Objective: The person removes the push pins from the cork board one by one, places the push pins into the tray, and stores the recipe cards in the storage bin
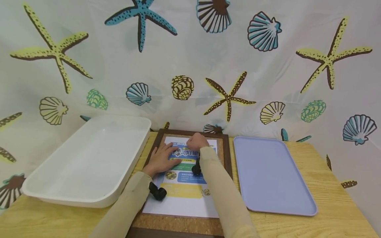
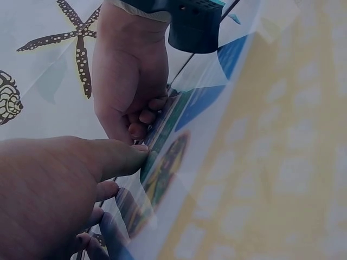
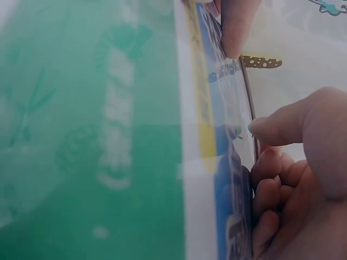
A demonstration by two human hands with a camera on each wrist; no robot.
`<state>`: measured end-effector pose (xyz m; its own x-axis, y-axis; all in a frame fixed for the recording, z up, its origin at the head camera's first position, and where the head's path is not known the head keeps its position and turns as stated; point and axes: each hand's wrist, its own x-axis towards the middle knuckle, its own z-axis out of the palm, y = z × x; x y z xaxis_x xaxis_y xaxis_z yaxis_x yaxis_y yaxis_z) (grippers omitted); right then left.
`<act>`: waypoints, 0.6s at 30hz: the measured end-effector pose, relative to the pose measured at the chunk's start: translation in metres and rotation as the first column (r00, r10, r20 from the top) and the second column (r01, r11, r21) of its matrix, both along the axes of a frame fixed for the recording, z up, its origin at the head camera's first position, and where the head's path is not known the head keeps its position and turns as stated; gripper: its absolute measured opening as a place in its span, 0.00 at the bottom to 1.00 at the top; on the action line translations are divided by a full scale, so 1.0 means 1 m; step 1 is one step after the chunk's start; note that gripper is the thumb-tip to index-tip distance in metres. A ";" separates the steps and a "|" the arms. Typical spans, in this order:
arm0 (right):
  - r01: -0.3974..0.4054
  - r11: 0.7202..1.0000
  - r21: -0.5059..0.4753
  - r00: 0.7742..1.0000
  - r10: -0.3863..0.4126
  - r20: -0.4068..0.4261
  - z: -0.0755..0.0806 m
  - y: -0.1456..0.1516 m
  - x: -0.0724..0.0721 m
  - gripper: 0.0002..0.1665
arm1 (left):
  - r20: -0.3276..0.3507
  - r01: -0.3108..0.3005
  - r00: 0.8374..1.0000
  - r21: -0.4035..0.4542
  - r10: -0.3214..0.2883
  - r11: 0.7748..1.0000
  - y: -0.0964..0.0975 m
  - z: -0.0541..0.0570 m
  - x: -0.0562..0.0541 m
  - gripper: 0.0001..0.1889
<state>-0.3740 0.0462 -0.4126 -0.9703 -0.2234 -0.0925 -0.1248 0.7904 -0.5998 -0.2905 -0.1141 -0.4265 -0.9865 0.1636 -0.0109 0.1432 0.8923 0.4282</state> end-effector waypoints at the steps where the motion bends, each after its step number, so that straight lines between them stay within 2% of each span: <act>1: -0.003 1.000 -0.002 1.000 0.003 -0.001 -0.001 0.000 0.000 0.24 | 0.000 0.000 1.000 0.000 0.000 1.000 0.000 0.000 0.000 0.31; 10: -0.032 0.999 -0.002 0.999 0.032 0.043 -0.002 0.004 0.001 0.19 | -0.007 0.001 1.000 0.003 -0.001 1.000 -0.001 -0.003 0.001 0.31; 15: -0.096 0.995 0.032 0.994 0.094 0.059 0.005 0.009 0.005 0.13 | -0.004 0.000 1.000 0.006 0.000 1.000 0.000 -0.003 0.000 0.32; 18: -0.148 0.988 0.049 0.987 0.145 0.064 0.009 0.011 0.007 0.12 | -0.007 -0.004 1.000 0.005 0.005 1.000 0.000 -0.002 -0.001 0.32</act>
<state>-0.3667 0.0576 -0.4040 -0.9198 -0.3557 -0.1658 -0.2063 0.7977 -0.5667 -0.2913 -0.1145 -0.4290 -0.9872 0.1592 -0.0029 0.1423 0.8907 0.4316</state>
